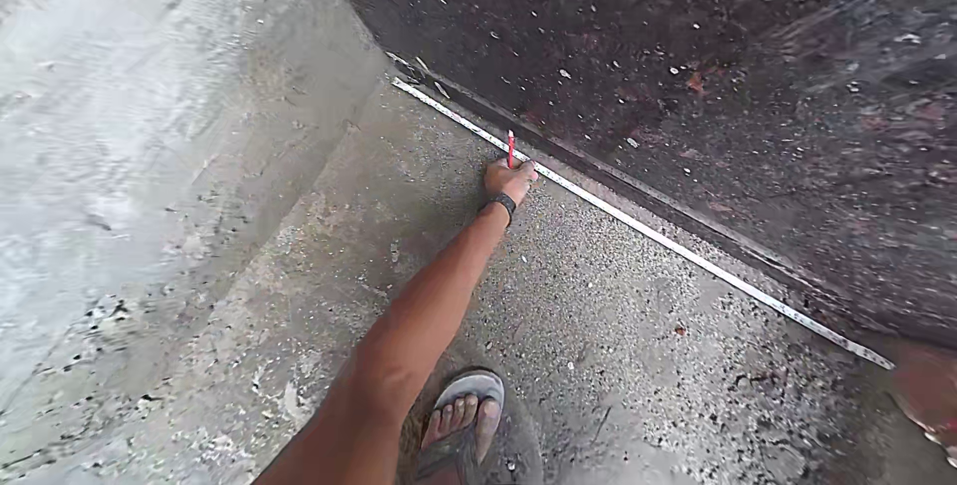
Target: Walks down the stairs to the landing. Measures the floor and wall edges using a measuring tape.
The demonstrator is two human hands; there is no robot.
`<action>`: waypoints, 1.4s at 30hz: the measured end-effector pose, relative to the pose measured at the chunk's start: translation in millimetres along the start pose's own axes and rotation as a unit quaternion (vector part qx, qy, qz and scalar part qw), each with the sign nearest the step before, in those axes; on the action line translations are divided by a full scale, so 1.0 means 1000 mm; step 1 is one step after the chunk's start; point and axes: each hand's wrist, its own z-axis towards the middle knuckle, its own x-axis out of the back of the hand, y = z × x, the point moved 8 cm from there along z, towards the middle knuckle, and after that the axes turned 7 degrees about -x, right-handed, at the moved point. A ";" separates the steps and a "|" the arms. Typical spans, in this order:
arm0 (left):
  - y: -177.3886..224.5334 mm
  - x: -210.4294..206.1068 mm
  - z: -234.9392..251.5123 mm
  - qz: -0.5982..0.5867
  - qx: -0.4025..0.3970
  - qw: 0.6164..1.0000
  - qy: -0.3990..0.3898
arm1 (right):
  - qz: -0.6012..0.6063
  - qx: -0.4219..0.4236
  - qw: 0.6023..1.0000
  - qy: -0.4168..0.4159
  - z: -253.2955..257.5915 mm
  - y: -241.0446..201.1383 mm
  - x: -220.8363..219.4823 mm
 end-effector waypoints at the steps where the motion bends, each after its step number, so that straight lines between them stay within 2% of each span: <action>1: 0.001 0.001 -0.002 0.007 -0.004 1.000 0.000 | 0.013 0.004 1.000 0.011 0.001 0.001 0.001; 5: -0.002 -0.015 -0.010 -0.007 -0.024 1.000 -0.014 | 0.033 -0.072 0.993 -0.089 -0.010 0.014 0.014; 11: -0.001 -0.008 -0.006 0.006 -0.025 1.000 0.008 | 0.034 -0.099 0.991 -0.083 -0.003 0.011 0.013; 22: -0.003 -0.009 0.001 0.000 -0.035 0.999 0.003 | -0.009 -0.091 0.993 -0.081 -0.005 0.007 0.016; 42: -0.002 -0.008 -0.004 -0.006 -0.027 1.000 0.008 | -0.015 -0.091 0.992 -0.089 -0.005 0.007 0.015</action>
